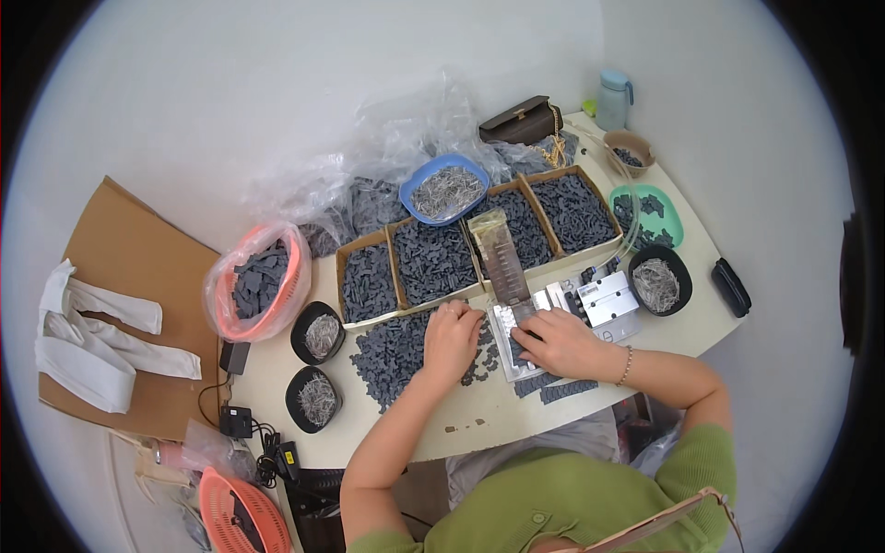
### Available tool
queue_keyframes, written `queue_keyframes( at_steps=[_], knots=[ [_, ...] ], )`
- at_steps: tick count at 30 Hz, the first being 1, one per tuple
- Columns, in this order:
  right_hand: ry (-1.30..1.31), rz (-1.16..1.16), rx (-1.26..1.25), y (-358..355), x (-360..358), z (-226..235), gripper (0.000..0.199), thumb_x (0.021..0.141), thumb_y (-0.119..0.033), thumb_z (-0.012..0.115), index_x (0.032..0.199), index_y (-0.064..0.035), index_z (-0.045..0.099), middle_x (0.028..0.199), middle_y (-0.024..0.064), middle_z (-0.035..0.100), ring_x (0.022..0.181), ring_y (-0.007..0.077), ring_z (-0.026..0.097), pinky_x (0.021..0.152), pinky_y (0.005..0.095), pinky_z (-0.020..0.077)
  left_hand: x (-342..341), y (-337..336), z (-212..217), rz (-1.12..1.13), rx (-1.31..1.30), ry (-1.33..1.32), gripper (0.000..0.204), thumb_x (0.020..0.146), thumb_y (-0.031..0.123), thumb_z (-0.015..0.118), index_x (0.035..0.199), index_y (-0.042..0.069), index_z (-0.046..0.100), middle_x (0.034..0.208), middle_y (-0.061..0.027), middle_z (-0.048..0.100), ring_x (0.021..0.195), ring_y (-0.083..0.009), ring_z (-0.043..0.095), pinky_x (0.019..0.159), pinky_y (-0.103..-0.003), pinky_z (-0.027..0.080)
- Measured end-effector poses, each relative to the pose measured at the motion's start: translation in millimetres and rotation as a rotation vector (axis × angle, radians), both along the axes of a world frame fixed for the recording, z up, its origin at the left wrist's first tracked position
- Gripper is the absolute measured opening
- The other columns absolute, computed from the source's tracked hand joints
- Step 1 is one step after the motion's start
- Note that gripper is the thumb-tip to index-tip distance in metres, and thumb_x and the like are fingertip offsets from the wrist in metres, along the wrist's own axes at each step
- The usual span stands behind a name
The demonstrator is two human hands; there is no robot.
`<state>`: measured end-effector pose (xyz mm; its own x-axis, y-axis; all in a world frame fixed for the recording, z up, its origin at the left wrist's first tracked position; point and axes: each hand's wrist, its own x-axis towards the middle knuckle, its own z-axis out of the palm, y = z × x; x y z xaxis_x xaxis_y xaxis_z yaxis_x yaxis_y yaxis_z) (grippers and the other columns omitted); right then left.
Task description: The person picks up small grey components and metal pieces from various containers and fits them into a jig on a workbench.
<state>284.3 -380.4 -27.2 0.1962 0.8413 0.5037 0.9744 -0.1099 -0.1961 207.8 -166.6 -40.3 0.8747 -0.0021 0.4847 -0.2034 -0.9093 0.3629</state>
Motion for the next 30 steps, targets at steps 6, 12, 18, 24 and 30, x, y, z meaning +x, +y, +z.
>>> queue_keyframes(
  at_steps=[6, 12, 18, 24, 30],
  knots=[
    [0.03, 0.031, -0.084, 10, 19, -11, 0.026, 0.075, -0.013, 0.067, 0.1, -0.0048, 0.064, 0.091, 0.0068, 0.057, 0.086, 0.0238, 0.057, 0.072, 0.0355, 0.0483, 19, 7, 1, -0.037, 0.053, 0.134, 0.014, 0.07, 0.004, 0.071, 0.083, 0.002, 0.066, 0.084, -0.0119, 0.059, 0.086, -0.0319, 0.058, 0.077, -0.041, 0.047],
    [-0.099, 0.067, -0.033, 5, 13, -5, 0.014, 0.074, -0.01, 0.057, 0.086, -0.0025, 0.059, 0.085, 0.0073, 0.054, 0.081, 0.0233, 0.055, 0.073, 0.0329, 0.0488, 14, 10, 3, -0.023, -0.022, 0.217, 0.01, 0.074, 0.003, 0.069, 0.08, 0.003, 0.062, 0.085, -0.012, 0.059, 0.085, -0.0311, 0.058, 0.076, -0.039, 0.047],
    [-0.073, 0.094, -0.103, 11, 18, -4, 0.022, 0.075, -0.01, 0.059, 0.095, -0.0028, 0.062, 0.089, 0.0066, 0.056, 0.084, 0.0221, 0.057, 0.073, 0.0326, 0.0491, 6, 18, 20, 0.015, -0.378, 0.231, 0.011, 0.082, 0.001, 0.066, 0.092, -0.001, 0.064, 0.082, -0.0098, 0.061, 0.072, -0.0236, 0.061, 0.068, -0.029, 0.05],
    [-0.187, 0.092, -0.169, 4, 13, 3, 0.026, 0.076, -0.01, 0.059, 0.101, -0.0018, 0.063, 0.091, 0.0063, 0.057, 0.086, 0.0226, 0.057, 0.074, 0.0326, 0.0494, -15, 16, 15, 0.004, -0.844, 0.403, 0.012, 0.077, -0.001, 0.068, 0.088, 0.001, 0.066, 0.08, -0.0085, 0.067, 0.072, -0.0161, 0.064, 0.067, -0.025, 0.052],
    [0.175, 0.043, -0.139, 5, 38, 8, 0.023, 0.08, -0.008, 0.06, 0.102, -0.0033, 0.066, 0.095, 0.0103, 0.062, 0.09, 0.0274, 0.061, 0.077, 0.036, 0.05, -2, -25, 3, -0.178, -0.173, -0.047, 0.02, 0.072, -0.003, 0.066, 0.091, 0.002, 0.065, 0.087, -0.0077, 0.066, 0.077, -0.0217, 0.064, 0.065, -0.031, 0.054]
  ],
)
